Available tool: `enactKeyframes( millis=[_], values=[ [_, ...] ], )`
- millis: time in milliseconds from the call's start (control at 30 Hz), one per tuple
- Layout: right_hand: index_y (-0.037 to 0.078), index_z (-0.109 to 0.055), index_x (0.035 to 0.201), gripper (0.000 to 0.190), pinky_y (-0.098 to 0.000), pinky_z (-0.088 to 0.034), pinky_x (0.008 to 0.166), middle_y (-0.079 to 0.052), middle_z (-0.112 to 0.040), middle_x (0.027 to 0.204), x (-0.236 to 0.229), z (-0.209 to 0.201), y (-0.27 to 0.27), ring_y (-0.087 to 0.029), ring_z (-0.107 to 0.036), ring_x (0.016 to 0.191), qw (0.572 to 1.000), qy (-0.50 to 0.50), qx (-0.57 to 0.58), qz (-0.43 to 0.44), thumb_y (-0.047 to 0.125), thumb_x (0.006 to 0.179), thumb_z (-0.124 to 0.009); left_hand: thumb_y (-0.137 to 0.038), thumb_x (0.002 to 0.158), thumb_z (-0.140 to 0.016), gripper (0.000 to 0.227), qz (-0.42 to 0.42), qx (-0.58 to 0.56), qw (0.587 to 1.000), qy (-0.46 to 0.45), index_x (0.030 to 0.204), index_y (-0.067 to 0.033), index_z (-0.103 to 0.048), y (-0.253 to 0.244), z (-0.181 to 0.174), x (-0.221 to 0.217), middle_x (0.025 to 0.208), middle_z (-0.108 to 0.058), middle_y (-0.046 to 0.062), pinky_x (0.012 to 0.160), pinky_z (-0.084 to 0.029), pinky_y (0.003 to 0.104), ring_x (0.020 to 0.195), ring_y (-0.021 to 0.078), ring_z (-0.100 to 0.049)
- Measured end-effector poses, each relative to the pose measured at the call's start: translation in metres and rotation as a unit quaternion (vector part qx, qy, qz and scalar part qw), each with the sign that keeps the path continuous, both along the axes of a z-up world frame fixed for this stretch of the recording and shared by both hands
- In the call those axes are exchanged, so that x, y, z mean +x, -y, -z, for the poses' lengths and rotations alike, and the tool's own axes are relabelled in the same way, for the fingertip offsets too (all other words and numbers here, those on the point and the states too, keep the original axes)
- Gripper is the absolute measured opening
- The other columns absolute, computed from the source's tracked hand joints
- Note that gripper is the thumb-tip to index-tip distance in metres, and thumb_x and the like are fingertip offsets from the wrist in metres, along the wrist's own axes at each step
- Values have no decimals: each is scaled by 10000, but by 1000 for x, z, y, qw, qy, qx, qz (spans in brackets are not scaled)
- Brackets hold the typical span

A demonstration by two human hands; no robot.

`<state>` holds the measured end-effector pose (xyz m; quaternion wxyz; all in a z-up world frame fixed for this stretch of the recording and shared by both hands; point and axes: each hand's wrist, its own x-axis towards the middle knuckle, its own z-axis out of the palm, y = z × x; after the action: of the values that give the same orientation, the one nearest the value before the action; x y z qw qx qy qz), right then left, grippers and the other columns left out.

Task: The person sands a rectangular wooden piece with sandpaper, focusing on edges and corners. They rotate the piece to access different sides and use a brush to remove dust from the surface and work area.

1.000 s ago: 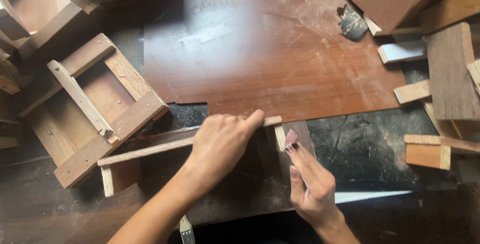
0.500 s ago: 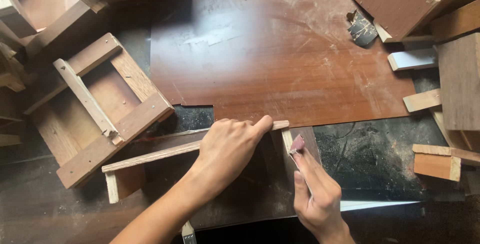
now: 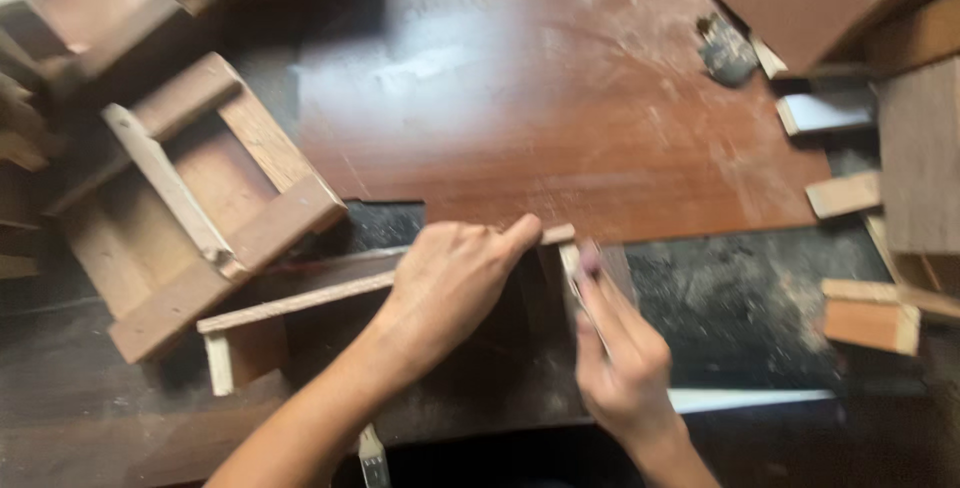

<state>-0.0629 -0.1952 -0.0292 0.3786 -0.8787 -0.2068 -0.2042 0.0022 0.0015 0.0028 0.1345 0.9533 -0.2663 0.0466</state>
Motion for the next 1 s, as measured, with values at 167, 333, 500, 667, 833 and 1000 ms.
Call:
enactKeyframes(
  millis=[167, 333, 500, 667, 833, 1000],
  values=[
    [-109, -613, 1302, 329, -421, -547, 1078, -303, -655, 1311, 15, 22, 2, -400, -658, 1261, 1000, -4, 10, -2, 56, 1022, -559, -21, 856, -583, 192, -12, 12, 999, -36, 1036, -85, -569, -1, -4, 6, 569, -651, 114, 451, -509, 407, 539, 292, -691],
    [-83, -658, 1217, 294, -435, -600, 991, -313, -687, 1221, -14, 56, 38, -396, -706, 1163, 999, 21, 12, -35, 105, 1024, -540, -97, 923, -574, 88, -6, 27, 998, -63, 1011, -105, -575, -3, -6, 10, 556, -636, 115, 453, -502, 430, 526, 299, -677],
    [-55, -683, 1223, 332, -377, -566, 834, -232, -744, 1094, -16, 80, 55, -301, -724, 932, 988, -6, 152, 0, 110, 1022, -477, -273, 999, -582, 162, 4, 17, 997, -72, 971, -113, -578, -7, -8, 11, 568, -639, 110, 464, -501, 430, 535, 295, -669],
    [-89, -657, 1244, 281, -367, -622, 896, -233, -748, 1127, 1, 66, 39, -289, -760, 1035, 980, -79, 179, 42, 32, 1016, -545, -292, 902, -645, 301, 13, -1, 999, 43, 1132, -104, -599, -15, 3, 19, 1037, -723, 97, 766, -552, 406, 918, 267, -708],
    [-78, -618, 1316, 350, -396, -581, 998, -235, -709, 1246, 20, 35, 4, -323, -720, 1160, 993, -69, 90, 32, 21, 981, -606, -279, 857, -717, 490, -33, 22, 970, 240, 1322, -187, -596, -33, 23, 1, 1492, -540, 76, 1172, -406, 449, 1390, 234, -509],
    [-100, -413, 1456, 668, -442, -520, 1019, -320, -588, 1357, 17, 29, -27, -412, -616, 1235, 995, -76, 6, 61, 128, 907, -719, -136, 861, -770, 532, -77, 49, 970, 227, 1371, -197, -632, -66, 36, -43, 1564, -501, 107, 1232, -401, 385, 1480, 244, -453]
  ],
)
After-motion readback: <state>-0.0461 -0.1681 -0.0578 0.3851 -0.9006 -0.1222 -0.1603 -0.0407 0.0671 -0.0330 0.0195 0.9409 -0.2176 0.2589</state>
